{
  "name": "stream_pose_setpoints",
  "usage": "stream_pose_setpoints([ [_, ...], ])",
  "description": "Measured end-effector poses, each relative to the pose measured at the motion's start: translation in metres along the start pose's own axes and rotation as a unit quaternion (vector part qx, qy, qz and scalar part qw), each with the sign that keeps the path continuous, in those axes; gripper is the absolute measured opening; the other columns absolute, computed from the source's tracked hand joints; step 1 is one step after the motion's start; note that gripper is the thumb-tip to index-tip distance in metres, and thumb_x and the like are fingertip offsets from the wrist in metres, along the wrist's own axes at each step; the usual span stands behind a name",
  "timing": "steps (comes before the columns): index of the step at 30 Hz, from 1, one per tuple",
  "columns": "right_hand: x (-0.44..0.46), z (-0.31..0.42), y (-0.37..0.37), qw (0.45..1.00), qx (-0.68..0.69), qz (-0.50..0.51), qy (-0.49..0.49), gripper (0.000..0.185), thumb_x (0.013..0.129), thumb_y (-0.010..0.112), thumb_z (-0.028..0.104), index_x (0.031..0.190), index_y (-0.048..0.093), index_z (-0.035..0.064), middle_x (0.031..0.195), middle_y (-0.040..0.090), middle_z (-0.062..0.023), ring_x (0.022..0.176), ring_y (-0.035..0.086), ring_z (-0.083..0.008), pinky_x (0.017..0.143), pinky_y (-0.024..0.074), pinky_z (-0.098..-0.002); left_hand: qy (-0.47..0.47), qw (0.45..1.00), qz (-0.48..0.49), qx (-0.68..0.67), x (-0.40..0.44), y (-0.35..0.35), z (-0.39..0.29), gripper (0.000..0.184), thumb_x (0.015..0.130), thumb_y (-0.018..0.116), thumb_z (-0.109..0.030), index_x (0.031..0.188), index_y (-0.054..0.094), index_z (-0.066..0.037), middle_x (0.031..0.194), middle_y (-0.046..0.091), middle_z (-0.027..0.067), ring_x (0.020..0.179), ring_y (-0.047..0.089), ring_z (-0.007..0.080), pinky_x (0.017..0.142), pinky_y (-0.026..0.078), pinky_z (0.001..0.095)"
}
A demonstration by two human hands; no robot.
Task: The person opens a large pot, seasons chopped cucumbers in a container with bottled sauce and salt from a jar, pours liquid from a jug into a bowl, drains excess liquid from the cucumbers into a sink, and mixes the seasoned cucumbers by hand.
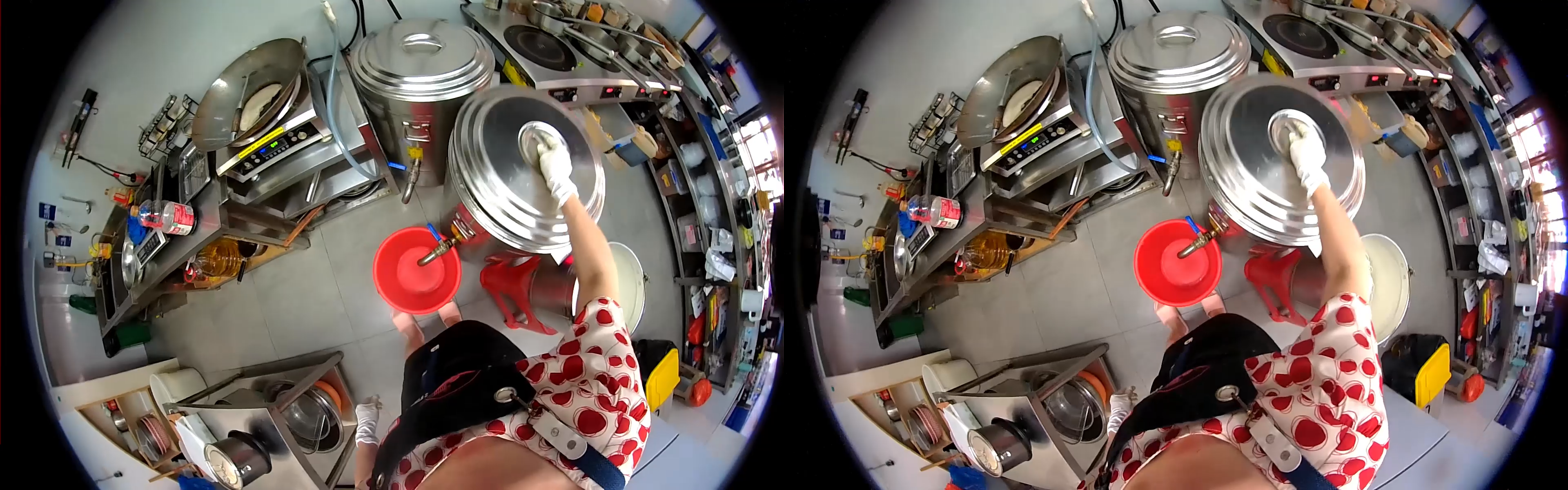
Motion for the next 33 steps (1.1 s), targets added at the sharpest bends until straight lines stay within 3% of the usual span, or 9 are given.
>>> stream_pose_setpoints([
  [4,0.001,0.093,-0.067,0.955,0.289,0.04,-0.061,0.034,0.087,0.052,0.006,0.119,0.063,0.0059,0.115,0.065,-0.0044,0.103,0.058,-0.0123,0.092,0.041,-0.0233,0.107,0.99,0.041,0.086,0.038,-0.032,0.004,0.027,0.088,0.055,-0.026,0.086,0.066,-0.002,0.07,0.066,0.0086,0.06,0.062,0.021,0.058,0.049,0.0321],
  [5,0.029,0.075,-0.067,0.96,0.261,0.003,-0.105,0.032,0.088,0.053,0.008,0.118,0.063,0.0025,0.113,0.066,-0.0012,0.1,0.058,-0.0091,0.089,0.0416,-0.0207,0.065,0.991,0.051,0.102,0.032,-0.039,-0.017,0.025,0.089,0.056,-0.025,0.085,0.066,-0.002,0.071,0.066,0.0088,0.059,0.062,0.021,0.056,0.049,0.0319],
  [6,0.051,0.062,-0.068,0.944,0.319,-0.008,-0.08,0.034,0.091,0.053,0.008,0.123,0.057,-0.0034,0.118,0.063,-0.005,0.106,0.056,-0.0093,0.092,0.0406,-0.0208,0.026,0.991,0.061,0.118,0.026,-0.045,-0.041,0.024,0.089,0.056,-0.023,0.085,0.066,-0.002,0.071,0.065,0.0089,0.059,0.062,0.021,0.055,0.048,0.0317],
  [9,0.036,0.095,-0.103,0.896,0.444,-0.009,0.028,0.029,0.092,0.055,0.015,0.115,0.062,-0.0009,0.092,0.065,-0.0004,0.081,0.058,-0.0087,0.073,0.0468,-0.0219,0.036,0.998,0.042,0.042,0.066,-0.061,-0.048,0.022,0.089,0.057,-0.02,0.084,0.064,0.0,0.072,0.065,0.0096,0.058,0.061,0.0204,0.052,0.048,0.031],
  [10,0.028,0.109,-0.111,0.916,0.4,-0.027,-0.012,0.029,0.095,0.051,0.021,0.113,0.062,0.0007,0.088,0.063,-0.0002,0.076,0.057,-0.0099,0.068,0.0464,-0.0238,0.046,0.997,0.056,0.02,0.08,-0.068,-0.05,0.021,0.089,0.058,-0.02,0.084,0.064,0.0,0.072,0.065,0.0095,0.058,0.061,0.02,0.052,0.048,0.0307],
  [14,-0.019,0.131,-0.117,0.885,0.445,0.008,0.139,0.028,0.096,0.048,0.026,0.103,0.063,0.003,0.083,0.06,-0.0001,0.072,0.055,-0.0101,0.064,0.0457,-0.0248,0.09,0.994,0.063,-0.017,0.106,-0.083,-0.09,0.023,0.089,0.06,-0.021,0.091,0.066,0.001,0.072,0.065,0.0082,0.06,0.061,0.017,0.056,0.049,0.0289],
  [28,-0.025,0.112,-0.097,0.888,0.447,-0.025,0.102,0.029,0.096,0.047,0.03,0.1,0.062,0.0057,0.083,0.059,-0.0003,0.072,0.054,-0.0104,0.063,0.0463,-0.0254,0.082,0.993,0.086,0.023,0.14,-0.121,-0.135,0.03,0.087,0.058,-0.025,0.076,0.064,0.002,0.065,0.062,0.0063,0.057,0.055,0.015,0.056,0.046,0.0294],
  [31,-0.042,0.141,-0.096,0.843,0.493,-0.042,0.21,0.029,0.096,0.046,0.029,0.1,0.062,0.006,0.087,0.061,-0.0011,0.073,0.054,-0.0114,0.064,0.0467,-0.0254,0.067,0.992,0.099,0.031,0.14,-0.121,-0.133,0.03,0.087,0.058,-0.025,0.075,0.064,0.001,0.065,0.061,0.0061,0.057,0.055,0.0145,0.055,0.046,0.0288],
  [33,-0.044,0.138,-0.096,0.867,0.461,-0.03,0.186,0.028,0.097,0.046,0.028,0.102,0.061,0.005,0.089,0.061,-0.0015,0.075,0.055,-0.0113,0.065,0.0473,-0.0256,0.077,0.991,0.104,0.038,0.153,-0.12,-0.123,0.029,0.086,0.059,-0.025,0.075,0.064,0.001,0.064,0.061,0.0062,0.057,0.056,0.0147,0.055,0.046,0.029],
])
Point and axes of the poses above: each hand's wrist, its own x-axis towards the middle knuckle, its own y-axis out of the palm, z = x × y, the point moved 4 cm from there along x, towards the middle knuckle
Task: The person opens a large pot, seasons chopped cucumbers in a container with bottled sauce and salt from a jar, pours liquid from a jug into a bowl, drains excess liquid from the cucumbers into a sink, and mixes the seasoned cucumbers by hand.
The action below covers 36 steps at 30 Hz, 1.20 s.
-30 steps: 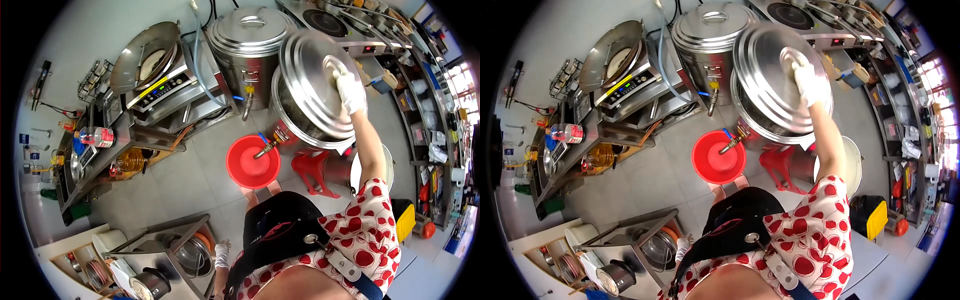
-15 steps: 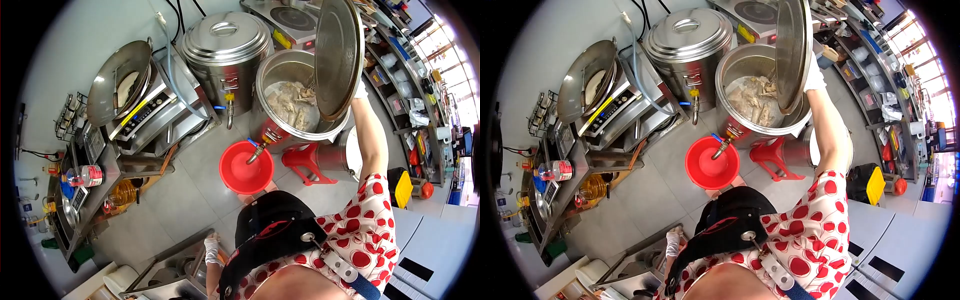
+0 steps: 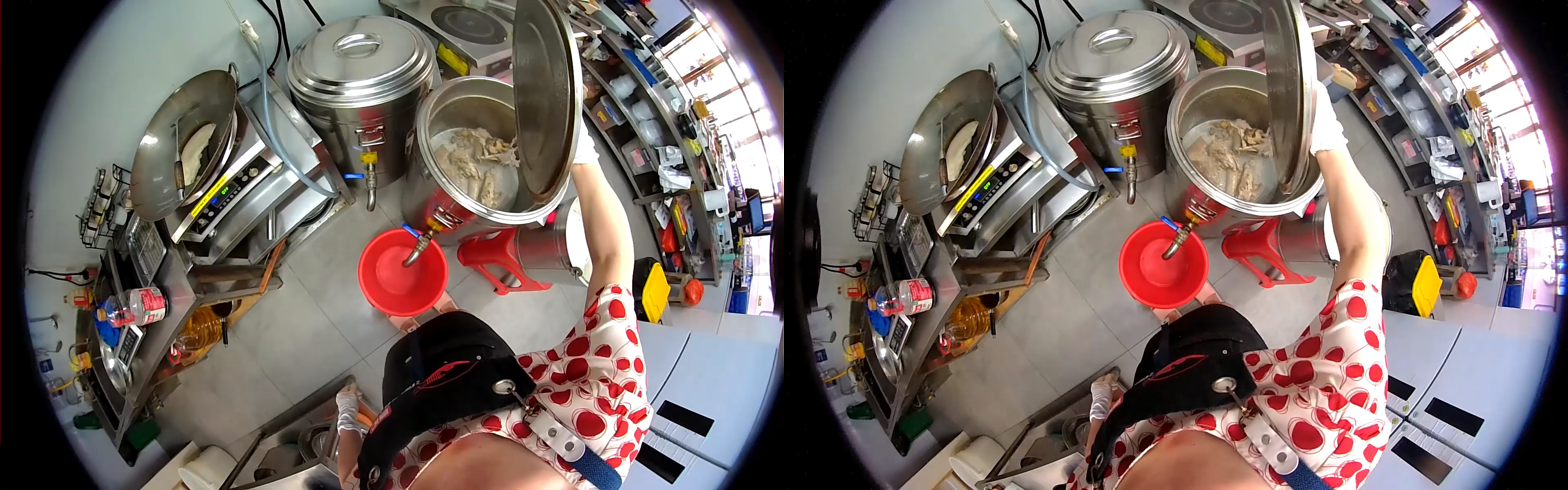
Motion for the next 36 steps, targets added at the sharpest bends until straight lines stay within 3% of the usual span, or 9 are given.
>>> stream_pose_setpoints([
  [7,0.0,-0.007,-0.009,0.995,-0.06,0.031,-0.069,0.028,0.097,0.046,0.026,0.107,0.06,0.0037,0.093,0.061,-0.0024,0.078,0.055,-0.0112,0.069,0.0477,-0.0258,0.003,0.999,0.013,0.034,-0.006,-0.003,-0.035,0.027,0.085,0.059,-0.024,0.074,0.064,0.001,0.064,0.06,0.0056,0.058,0.056,0.0154,0.056,0.046,0.0292],
  [10,-0.001,-0.008,-0.012,0.992,-0.081,0.037,-0.091,0.028,0.097,0.046,0.025,0.109,0.059,0.0032,0.094,0.062,-0.0028,0.08,0.055,-0.0112,0.07,0.0479,-0.0258,0.032,0.998,0.045,0.009,0.015,-0.008,-0.017,0.028,0.085,0.059,-0.025,0.072,0.063,0.0,0.063,0.058,0.004,0.056,0.053,0.0142,0.053,0.043,0.0292],
  [13,-0.002,-0.007,-0.014,0.988,-0.098,0.041,-0.109,0.028,0.097,0.046,0.024,0.111,0.058,0.0026,0.096,0.062,-0.0032,0.081,0.055,-0.0112,0.071,0.0481,-0.0259,-0.041,0.995,0.034,0.085,0.016,-0.014,-0.028,0.032,0.088,0.056,-0.025,0.088,0.062,0.006,0.078,0.065,0.0097,0.067,0.058,0.0172,0.06,0.045,0.0312],
  [16,-0.004,-0.007,-0.017,0.985,-0.111,0.044,-0.124,0.029,0.098,0.046,0.023,0.113,0.057,0.002,0.098,0.062,-0.0036,0.083,0.055,-0.0111,0.073,0.0483,-0.026,0.028,0.992,0.051,0.116,0.024,-0.018,-0.022,0.032,0.088,0.056,-0.025,0.084,0.062,0.006,0.076,0.065,0.0092,0.066,0.058,0.0174,0.06,0.046,0.0311],
  [19,-0.007,-0.007,-0.018,0.982,-0.123,0.046,-0.137,0.029,0.098,0.046,0.023,0.115,0.056,0.0015,0.099,0.062,-0.004,0.084,0.055,-0.0111,0.074,0.0485,-0.0261,-0.022,0.996,0.028,0.086,0.02,-0.019,-0.03,0.032,0.088,0.056,-0.025,0.081,0.063,0.006,0.073,0.064,0.0093,0.064,0.057,0.0176,0.06,0.046,0.031],
  [30,-0.012,-0.013,-0.02,0.983,-0.115,0.056,-0.134,0.033,0.098,0.046,0.019,0.124,0.052,-0.0001,0.108,0.061,-0.0065,0.093,0.054,-0.0119,0.081,0.0479,-0.026,-0.011,0.995,0.025,0.098,0.027,-0.02,-0.014,0.032,0.088,0.055,-0.024,0.082,0.064,0.007,0.076,0.067,0.0134,0.068,0.063,0.0205,0.062,0.05,0.0323],
  [36,-0.016,-0.011,-0.016,0.964,-0.193,0.065,-0.169,0.032,0.097,0.047,0.017,0.123,0.052,-0.0004,0.107,0.061,-0.0065,0.091,0.055,-0.0128,0.081,0.0477,-0.0267,-0.006,0.995,0.03,0.095,0.037,-0.024,-0.007,0.03,0.089,0.056,-0.022,0.083,0.063,0.007,0.074,0.066,0.0128,0.064,0.063,0.0195,0.06,0.05,0.0311],
])
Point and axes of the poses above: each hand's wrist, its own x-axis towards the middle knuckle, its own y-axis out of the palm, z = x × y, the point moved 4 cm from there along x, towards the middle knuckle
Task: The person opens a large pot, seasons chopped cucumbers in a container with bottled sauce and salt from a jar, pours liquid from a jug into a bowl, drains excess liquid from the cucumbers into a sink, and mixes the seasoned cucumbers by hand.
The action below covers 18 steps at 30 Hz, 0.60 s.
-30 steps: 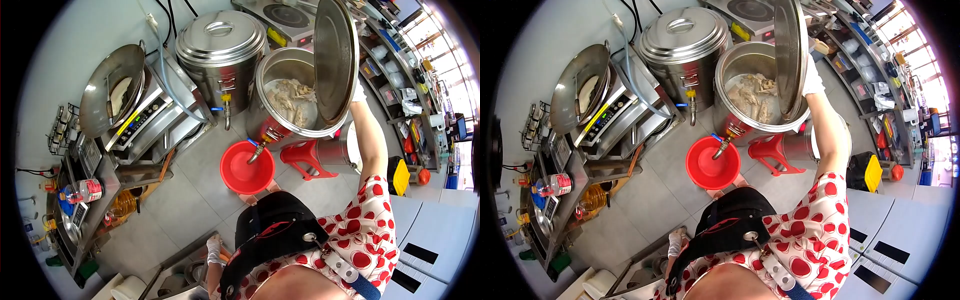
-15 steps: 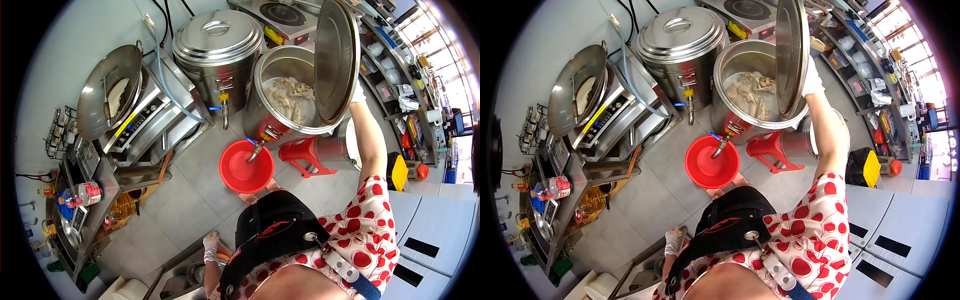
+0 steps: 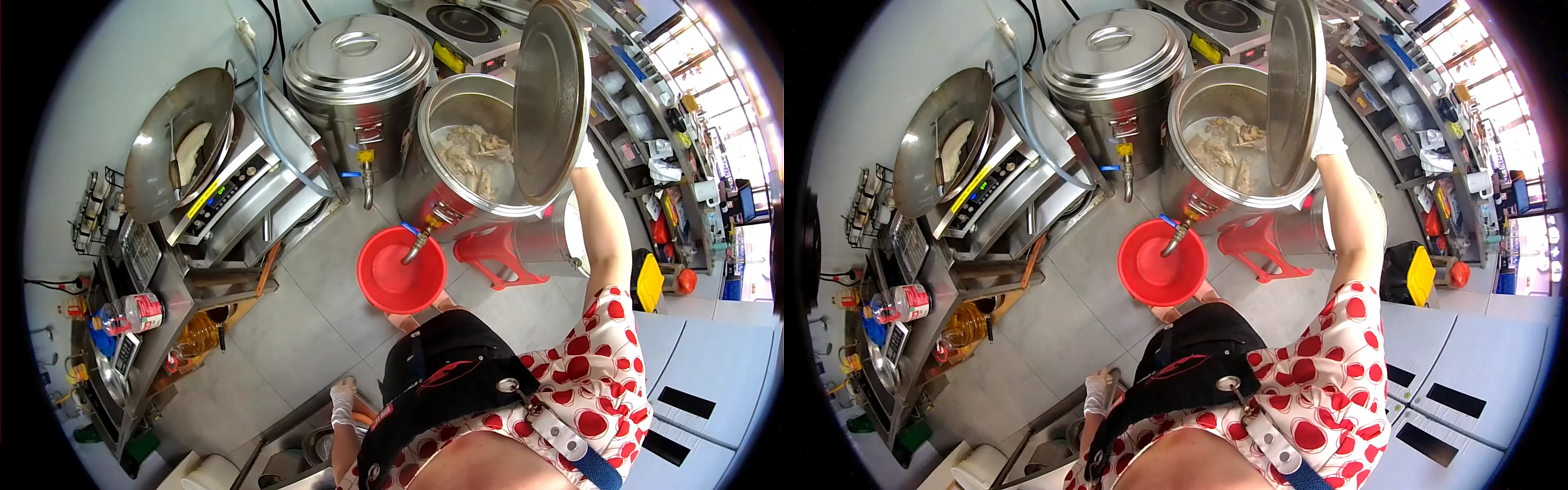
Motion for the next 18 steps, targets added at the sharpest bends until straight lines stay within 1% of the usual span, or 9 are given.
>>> stream_pose_setpoints([
  [7,-0.006,0.005,0.003,0.996,-0.084,0.0,-0.025,0.031,0.096,0.047,0.017,0.121,0.053,-0.0008,0.106,0.062,-0.0065,0.09,0.055,-0.0137,0.08,0.0477,-0.0274,-0.01,0.999,-0.023,-0.027,-0.003,-0.002,-0.002,0.026,0.087,0.057,-0.022,0.08,0.063,0.003,0.071,0.066,0.0105,0.061,0.061,0.0191,0.058,0.049,0.031],
  [10,-0.008,0.009,0.001,0.987,-0.154,0.001,-0.041,0.031,0.096,0.047,0.017,0.12,0.054,-0.0009,0.106,0.062,-0.0064,0.089,0.056,-0.014,0.08,0.0477,-0.0277,0.21,0.95,-0.023,0.232,-0.01,-0.001,-0.013,0.024,0.085,0.059,-0.022,0.082,0.063,0.002,0.071,0.066,0.0103,0.06,0.061,0.0193,0.058,0.05,0.0319],
  [11,-0.01,0.01,0.004,0.986,-0.164,0.002,-0.042,0.031,0.096,0.047,0.017,0.12,0.054,-0.001,0.106,0.062,-0.0064,0.089,0.056,-0.0141,0.079,0.0477,-0.0278,0.203,0.955,-0.018,0.216,-0.011,-0.002,-0.014,0.024,0.085,0.06,-0.022,0.082,0.063,0.001,0.071,0.066,0.0105,0.06,0.061,0.0192,0.058,0.05,0.0322],
  [13,-0.007,0.002,0.002,0.999,0.001,-0.021,0.026,0.031,0.096,0.047,0.02,0.115,0.056,-0.0023,0.102,0.063,-0.0084,0.089,0.056,-0.0154,0.079,0.0475,-0.029,0.189,0.964,-0.009,0.186,-0.015,-0.003,-0.016,0.022,0.084,0.06,-0.021,0.084,0.062,0.001,0.071,0.066,0.0108,0.059,0.061,0.0191,0.057,0.05,0.0328],
  [14,-0.006,-0.002,0.002,0.994,0.085,-0.033,0.059,0.031,0.096,0.047,0.021,0.113,0.057,-0.0029,0.1,0.063,-0.0093,0.088,0.056,-0.016,0.078,0.0474,-0.0296,0.13,0.984,-0.008,0.123,-0.021,-0.006,-0.024,0.024,0.084,0.06,-0.023,0.081,0.063,0.001,0.068,0.063,0.0089,0.058,0.057,0.0173,0.056,0.048,0.032],
  [15,-0.007,0.012,0.008,0.997,-0.071,-0.031,-0.012,0.032,0.096,0.047,0.022,0.112,0.057,-0.0036,0.098,0.063,-0.0108,0.088,0.056,-0.0168,0.079,0.0473,-0.0298,0.072,0.996,-0.008,0.06,-0.03,-0.008,-0.035,0.027,0.084,0.059,-0.024,0.077,0.063,0.001,0.064,0.059,0.0071,0.056,0.054,0.0155,0.055,0.045,0.0313],
  [16,-0.009,0.032,0.019,0.971,-0.224,-0.03,-0.082,0.032,0.095,0.047,0.022,0.11,0.057,-0.0043,0.096,0.064,-0.0122,0.088,0.056,-0.0175,0.079,0.0472,-0.0301,0.013,1.0,-0.008,-0.002,-0.036,-0.007,-0.044,0.029,0.083,0.058,-0.026,0.074,0.064,0.001,0.061,0.056,0.0052,0.055,0.05,0.0136,0.053,0.042,0.0305],
  [17,-0.012,0.045,0.028,0.915,-0.374,-0.03,-0.147,0.033,0.095,0.047,0.023,0.109,0.058,-0.005,0.095,0.064,-0.0137,0.088,0.056,-0.0183,0.079,0.0472,-0.0304,0.004,1.0,-0.009,-0.026,-0.039,-0.004,-0.048,0.028,0.083,0.057,-0.025,0.074,0.063,0.001,0.061,0.056,0.0053,0.056,0.051,0.0137,0.053,0.042,0.0311],
  [18,-0.003,0.027,0.03,0.912,-0.374,-0.011,-0.169,0.034,0.095,0.046,0.025,0.107,0.059,-0.0039,0.097,0.064,-0.0154,0.09,0.058,-0.0219,0.08,0.0474,-0.032,-0.003,0.999,-0.009,-0.048,-0.037,-0.001,-0.045,0.026,0.082,0.057,-0.023,0.074,0.063,0.001,0.061,0.057,0.0054,0.057,0.051,0.0137,0.053,0.043,0.0316],
])
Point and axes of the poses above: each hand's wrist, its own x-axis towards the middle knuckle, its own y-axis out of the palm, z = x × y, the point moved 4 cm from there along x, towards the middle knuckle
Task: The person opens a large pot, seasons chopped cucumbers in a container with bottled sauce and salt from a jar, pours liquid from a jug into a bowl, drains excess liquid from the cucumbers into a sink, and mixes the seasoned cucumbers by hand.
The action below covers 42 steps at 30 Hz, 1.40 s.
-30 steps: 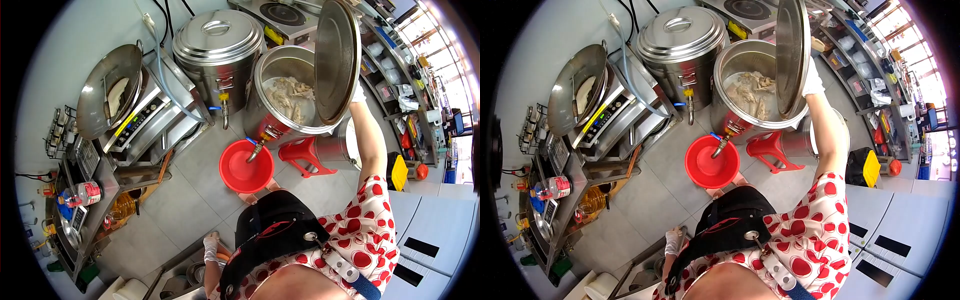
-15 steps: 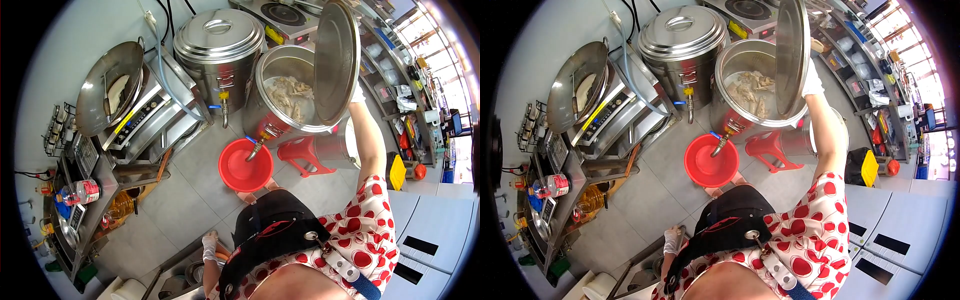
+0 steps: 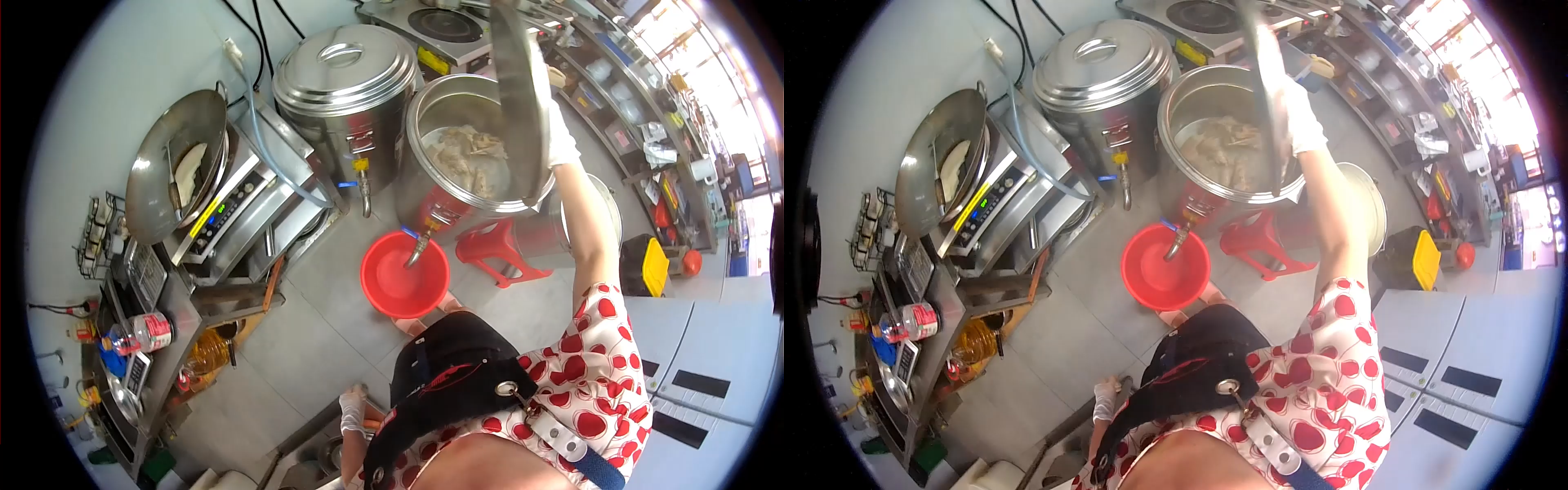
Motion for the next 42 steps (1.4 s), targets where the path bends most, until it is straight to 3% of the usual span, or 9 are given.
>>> stream_pose_setpoints([
  [4,-0.004,0.043,0.017,0.989,0.014,-0.051,-0.136,0.025,0.089,0.047,0.018,0.1,0.065,0.004,0.096,0.066,-0.0164,0.092,0.062,-0.0303,0.079,0.0489,-0.0358,0.021,0.995,0.029,0.092,0.021,-0.009,0.02,0.025,0.086,0.055,-0.024,0.085,0.062,0.0,0.077,0.067,0.0142,0.066,0.064,0.0208,0.06,0.051,0.0354],
  [7,-0.024,0.031,0.028,0.968,-0.014,0.051,0.246,0.031,0.086,0.048,0.021,0.11,0.065,0.0115,0.103,0.066,-0.015,0.1,0.062,-0.0286,0.09,0.0459,-0.0378,0.036,0.982,0.066,0.175,0.032,-0.017,0.011,0.028,0.089,0.054,-0.024,0.089,0.063,0.002,0.081,0.068,0.0146,0.069,0.066,0.0212,0.06,0.052,0.0327],
  [11,-0.052,-0.044,0.055,0.974,0.033,-0.016,0.224,0.03,0.087,0.053,0.021,0.113,0.065,0.0114,0.111,0.065,-0.0136,0.105,0.06,-0.0287,0.092,0.0451,-0.0353,0.216,0.906,0.018,0.362,0.073,-0.038,0.027,0.028,0.088,0.059,-0.024,0.087,0.06,0.004,0.073,0.065,0.0126,0.059,0.061,0.017,0.054,0.05,0.0276],
  [20,-0.187,-0.178,-0.04,0.935,-0.058,-0.058,0.344,0.035,0.084,0.056,0.015,0.117,0.063,0.0059,0.115,0.063,-0.0172,0.11,0.058,-0.0307,0.097,0.0424,-0.036,0.036,0.994,0.019,0.1,0.049,-0.006,-0.011,0.029,0.089,0.058,-0.022,0.092,0.065,0.007,0.072,0.066,0.0114,0.058,0.061,0.0177,0.052,0.05,0.0316],
  [27,-0.252,-0.259,-0.049,0.932,-0.072,-0.083,0.345,0.033,0.081,0.058,0.007,0.114,0.063,0.0037,0.113,0.062,-0.0201,0.108,0.058,-0.0323,0.096,0.0426,-0.0363,0.24,0.804,0.038,0.543,0.088,0.019,-0.107,0.041,0.088,0.056,-0.036,0.072,0.065,0.001,0.063,0.063,0.0185,0.06,0.062,0.0352,0.06,0.049,0.0442],
  [29,-0.252,-0.261,-0.049,0.923,-0.018,-0.061,0.38,0.035,0.081,0.056,0.005,0.115,0.063,0.0042,0.114,0.062,-0.0191,0.108,0.058,-0.0317,0.095,0.0426,-0.035,0.113,0.894,-0.038,0.433,0.097,0.031,-0.148,0.047,0.087,0.055,-0.042,0.074,0.067,0.001,0.069,0.065,0.0209,0.07,0.064,0.0384,0.066,0.048,0.0465],
  [34,-0.231,-0.236,-0.061,0.957,-0.045,-0.019,0.287,0.037,0.08,0.056,0.007,0.116,0.062,0.004,0.115,0.061,-0.0194,0.11,0.057,-0.0313,0.095,0.0427,-0.0358,0.322,0.807,0.0,0.495,0.136,0.074,-0.265,0.043,0.087,0.055,-0.041,0.099,0.068,-0.001,0.089,0.067,0.0212,0.086,0.065,0.0349,0.078,0.049,0.0419],
  [37,-0.227,-0.201,-0.075,0.902,-0.222,0.021,0.37,0.042,0.084,0.061,0.014,0.124,0.055,0.0019,0.119,0.057,-0.0202,0.11,0.055,-0.0339,0.097,0.0416,-0.0384,0.265,0.9,-0.075,0.337,0.116,0.094,-0.362,0.037,0.086,0.059,-0.033,0.105,0.067,-0.002,0.096,0.069,0.0176,0.093,0.066,0.0286,0.081,0.049,0.037],
  [42,-0.209,-0.088,-0.095,0.933,-0.211,-0.199,0.214,0.029,0.092,0.056,0.01,0.119,0.057,0.0005,0.109,0.06,-0.0159,0.097,0.059,-0.0275,0.087,0.0466,-0.0365,0.249,0.961,-0.054,0.108,0.258,0.069,-0.443,0.039,0.087,0.062,-0.032,0.113,0.062,-0.003,0.098,0.066,0.0067,0.083,0.061,0.0199,0.075,0.05,0.0312],
])
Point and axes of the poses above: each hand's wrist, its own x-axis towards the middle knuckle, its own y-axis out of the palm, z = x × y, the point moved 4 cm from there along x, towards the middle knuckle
